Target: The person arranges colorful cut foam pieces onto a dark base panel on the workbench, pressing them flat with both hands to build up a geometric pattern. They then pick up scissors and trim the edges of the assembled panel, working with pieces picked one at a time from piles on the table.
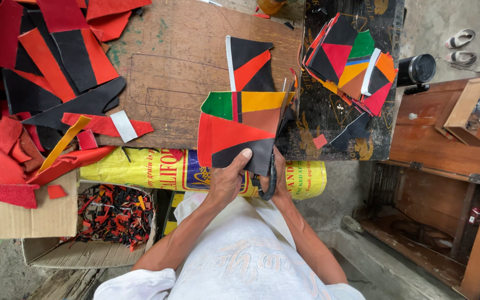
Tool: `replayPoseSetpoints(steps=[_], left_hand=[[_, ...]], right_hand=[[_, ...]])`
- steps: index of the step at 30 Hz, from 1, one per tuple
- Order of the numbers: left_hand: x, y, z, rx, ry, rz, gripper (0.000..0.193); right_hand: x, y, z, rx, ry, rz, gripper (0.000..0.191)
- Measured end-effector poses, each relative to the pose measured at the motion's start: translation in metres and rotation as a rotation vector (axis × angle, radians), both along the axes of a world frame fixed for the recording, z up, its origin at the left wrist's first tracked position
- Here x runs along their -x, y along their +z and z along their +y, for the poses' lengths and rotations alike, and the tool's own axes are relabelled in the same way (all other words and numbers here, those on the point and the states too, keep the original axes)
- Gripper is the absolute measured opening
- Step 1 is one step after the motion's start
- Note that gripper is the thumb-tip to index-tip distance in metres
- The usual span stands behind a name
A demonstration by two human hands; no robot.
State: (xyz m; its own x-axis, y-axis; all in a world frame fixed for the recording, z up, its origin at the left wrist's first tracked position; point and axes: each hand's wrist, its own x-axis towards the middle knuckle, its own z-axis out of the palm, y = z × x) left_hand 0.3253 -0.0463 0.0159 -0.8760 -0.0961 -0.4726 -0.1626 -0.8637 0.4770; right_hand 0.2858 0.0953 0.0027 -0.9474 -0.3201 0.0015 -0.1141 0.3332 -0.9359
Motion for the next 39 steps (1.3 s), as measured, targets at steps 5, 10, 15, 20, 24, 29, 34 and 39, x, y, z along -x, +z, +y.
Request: replayPoseSetpoints(steps=[5,10,15,20,24,29,34,39], left_hand=[[0.001,0.006,0.002,0.003,0.029,0.005,0.024],[0.038,0.009,-0.117,0.779,-0.012,0.169,0.062],[0.094,0.009,-0.214,1.078,-0.155,0.281,0.059],[0.100,0.033,-0.210,2.078,-0.272,-0.095,0.073],[0.113,0.030,-0.176,2.061,-0.080,0.157,0.057],[0.124,0.002,-0.122,1.874,-0.331,0.539,0.026],[0.109,-0.005,-0.108,1.848,-0.671,0.732,0.018],[0.159,-0.012,-0.128,1.849,-0.356,0.402,0.021]], right_hand=[[-0.008,-0.018,-0.005,0.101,-0.053,0.132,0.023],[-0.003,-0.004,0.009,0.113,-0.257,-0.324,0.030],[0.007,0.010,0.027,-0.051,-0.086,-0.430,0.035],[0.004,0.011,0.026,-0.061,0.015,-0.537,0.037],[0.003,0.015,0.024,-0.086,-0.002,-0.571,0.038],[0.005,0.018,0.024,-0.023,-0.030,-0.591,0.040],[0.006,0.017,0.029,-0.010,-0.073,-0.578,0.040],[0.006,0.013,0.029,0.002,-0.020,-0.581,0.039]])
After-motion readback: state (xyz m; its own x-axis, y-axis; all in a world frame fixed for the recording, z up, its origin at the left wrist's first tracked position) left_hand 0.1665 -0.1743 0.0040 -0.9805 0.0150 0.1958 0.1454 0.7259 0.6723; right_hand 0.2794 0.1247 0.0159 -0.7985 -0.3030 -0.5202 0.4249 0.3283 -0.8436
